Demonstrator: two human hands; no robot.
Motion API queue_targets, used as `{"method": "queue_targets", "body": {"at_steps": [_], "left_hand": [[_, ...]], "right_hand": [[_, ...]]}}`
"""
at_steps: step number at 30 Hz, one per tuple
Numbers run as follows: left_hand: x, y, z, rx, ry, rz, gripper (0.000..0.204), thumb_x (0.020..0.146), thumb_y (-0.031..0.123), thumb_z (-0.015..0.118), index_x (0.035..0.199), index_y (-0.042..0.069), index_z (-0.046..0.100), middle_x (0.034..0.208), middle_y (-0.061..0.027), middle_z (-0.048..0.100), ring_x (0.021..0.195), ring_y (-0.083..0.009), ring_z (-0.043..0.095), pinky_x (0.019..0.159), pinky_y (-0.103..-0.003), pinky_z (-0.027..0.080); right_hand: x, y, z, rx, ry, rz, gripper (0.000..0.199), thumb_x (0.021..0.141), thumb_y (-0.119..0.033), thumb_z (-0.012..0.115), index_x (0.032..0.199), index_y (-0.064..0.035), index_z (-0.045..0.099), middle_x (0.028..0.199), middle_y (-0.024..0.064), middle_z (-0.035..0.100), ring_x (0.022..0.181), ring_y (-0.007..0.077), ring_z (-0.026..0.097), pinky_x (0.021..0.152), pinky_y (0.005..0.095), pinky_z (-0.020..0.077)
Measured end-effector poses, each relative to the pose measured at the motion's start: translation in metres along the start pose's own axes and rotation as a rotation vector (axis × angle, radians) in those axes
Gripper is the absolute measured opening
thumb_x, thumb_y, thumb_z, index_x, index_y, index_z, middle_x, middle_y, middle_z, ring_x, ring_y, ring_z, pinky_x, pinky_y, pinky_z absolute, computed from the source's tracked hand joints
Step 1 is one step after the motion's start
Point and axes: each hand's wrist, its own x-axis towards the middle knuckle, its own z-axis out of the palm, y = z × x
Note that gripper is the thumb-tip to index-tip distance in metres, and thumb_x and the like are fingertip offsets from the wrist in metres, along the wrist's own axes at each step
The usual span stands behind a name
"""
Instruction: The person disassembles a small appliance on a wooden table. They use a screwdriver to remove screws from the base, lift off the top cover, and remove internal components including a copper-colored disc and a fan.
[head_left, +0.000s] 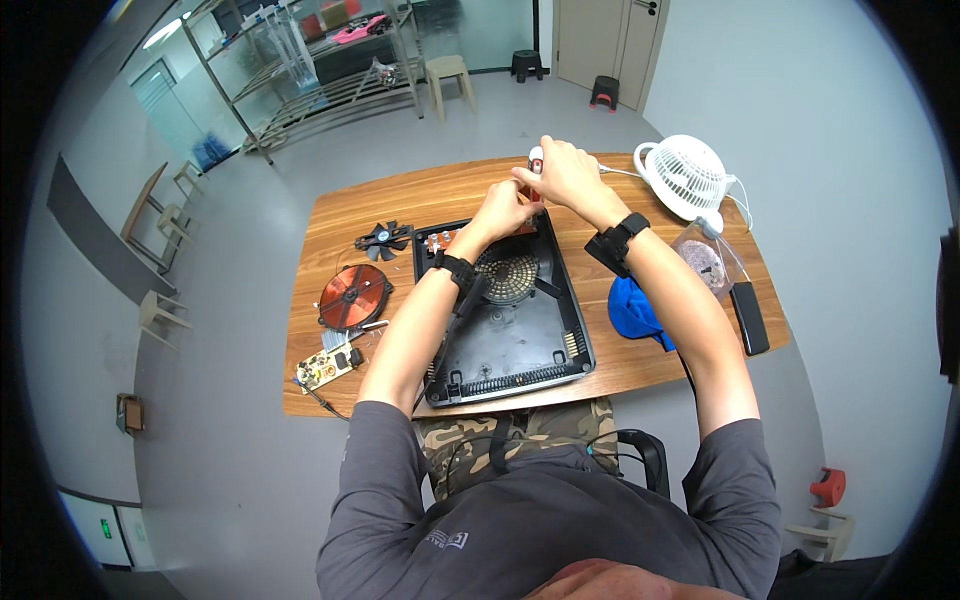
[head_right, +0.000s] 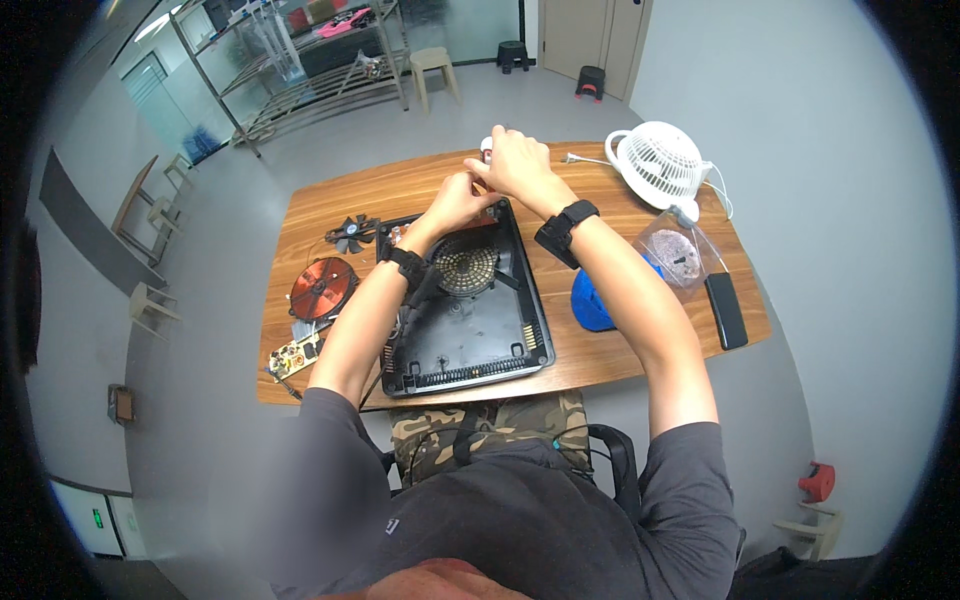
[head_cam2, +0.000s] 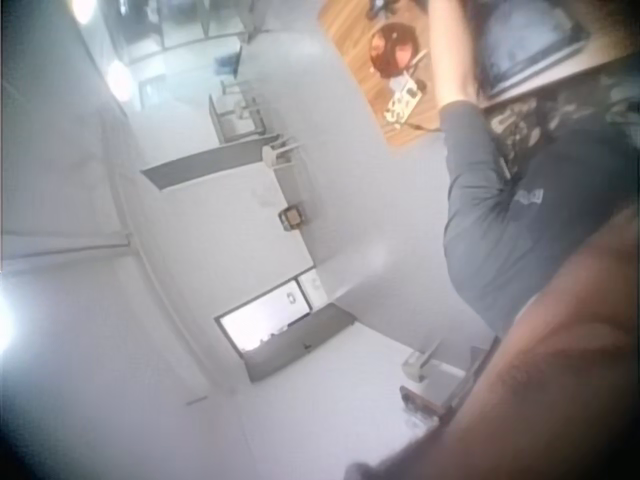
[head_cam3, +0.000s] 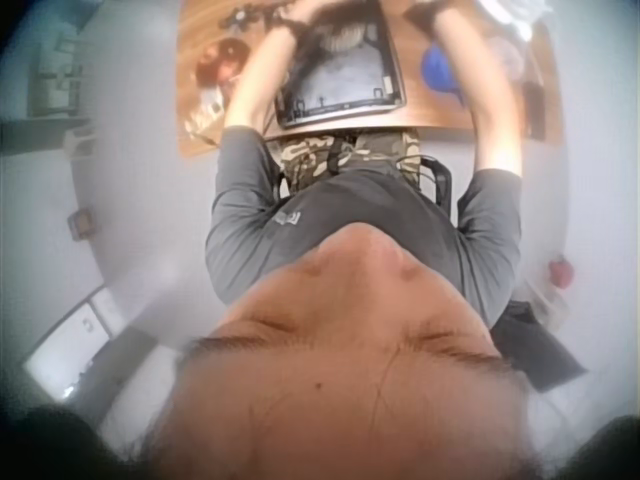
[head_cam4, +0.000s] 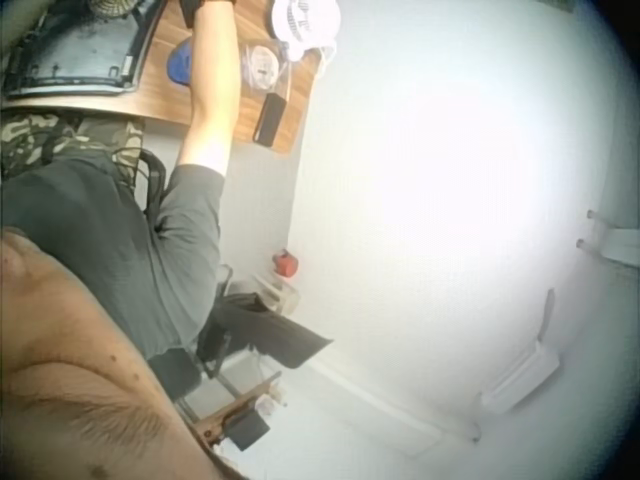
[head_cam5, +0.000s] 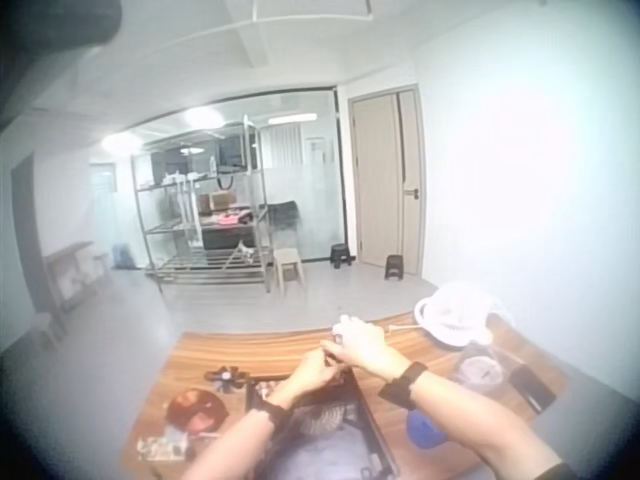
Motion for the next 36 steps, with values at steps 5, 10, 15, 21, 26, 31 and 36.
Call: {"method": "queue_targets", "body": {"at_steps": [5,10,15,21,26,31,36], "left_hand": [[-0.001,0.003,0.003,0.03,0.044,0.019,0.036,0.08,0.023,0.082,0.1,-0.004,0.067,0.089,-0.0162,0.073,0.084,-0.0274,0.072,0.078,-0.039,0.055],[-0.001,0.012,0.008,0.103,0.085,-0.033,0.037,0.078,0.025,0.085,0.094,-0.001,0.066,0.087,-0.014,0.073,0.083,-0.0248,0.072,0.077,-0.038,0.055],[-0.003,0.011,0.014,0.067,0.187,-0.036,0.038,0.077,0.029,0.087,0.092,0.001,0.065,0.086,-0.0139,0.073,0.083,-0.0269,0.072,0.076,-0.04,0.055],[0.0,0.01,0.013,0.207,0.228,-0.039,0.038,0.077,0.032,0.084,0.092,0.003,0.066,0.09,-0.019,0.073,0.087,-0.0374,0.071,0.078,-0.045,0.055],[-0.001,0.013,0.012,0.21,0.223,-0.041,0.037,0.077,0.032,0.083,0.092,0.003,0.066,0.09,-0.0188,0.073,0.089,-0.0379,0.071,0.079,-0.045,0.055],[-0.002,0.021,0.01,0.177,0.173,-0.02,0.038,0.076,0.029,0.085,0.094,0.001,0.067,0.089,-0.0163,0.073,0.087,-0.0315,0.072,0.078,-0.041,0.055],[-0.011,-0.017,0.003,0.19,-0.001,0.108,0.038,0.073,0.018,0.086,0.099,-0.004,0.07,0.089,-0.0123,0.074,0.085,-0.022,0.071,0.078,-0.037,0.055]], "right_hand": [[0.0,0.006,0.007,0.058,0.037,0.012,0.058,0.08,-0.051,0.078,0.094,0.0018,0.06,0.084,0.0261,0.071,0.081,0.0454,0.071,0.072,0.0526,0.0569],[-0.004,0.012,0.014,0.119,0.055,0.047,0.059,0.078,-0.051,0.079,0.092,0.0029,0.061,0.084,0.0272,0.071,0.081,0.0456,0.071,0.072,0.0527,0.0565],[-0.002,0.016,0.018,0.206,-0.016,0.086,0.056,0.078,-0.044,0.077,0.101,0.0044,0.061,0.092,0.0285,0.071,0.09,0.0459,0.07,0.079,0.0521,0.0559],[-0.003,0.011,0.021,0.27,0.036,0.083,0.045,0.075,-0.035,0.074,0.094,0.0033,0.06,0.085,0.0277,0.069,0.083,0.046,0.069,0.075,0.0501,0.0549],[-0.004,0.011,0.018,0.269,0.044,0.069,0.045,0.076,-0.035,0.074,0.094,0.0037,0.06,0.085,0.0279,0.069,0.083,0.0463,0.068,0.075,0.0505,0.0547],[-0.005,0.01,0.011,0.234,0.071,0.07,0.043,0.078,-0.035,0.073,0.095,0.003,0.061,0.086,0.0277,0.069,0.084,0.0458,0.069,0.076,0.0507,0.0547],[-0.006,0.008,-0.008,0.301,0.041,0.086,0.042,0.079,-0.033,0.07,0.099,0.0037,0.062,0.087,0.0259,0.072,0.088,0.0437,0.071,0.081,0.0496,0.0568]]}}
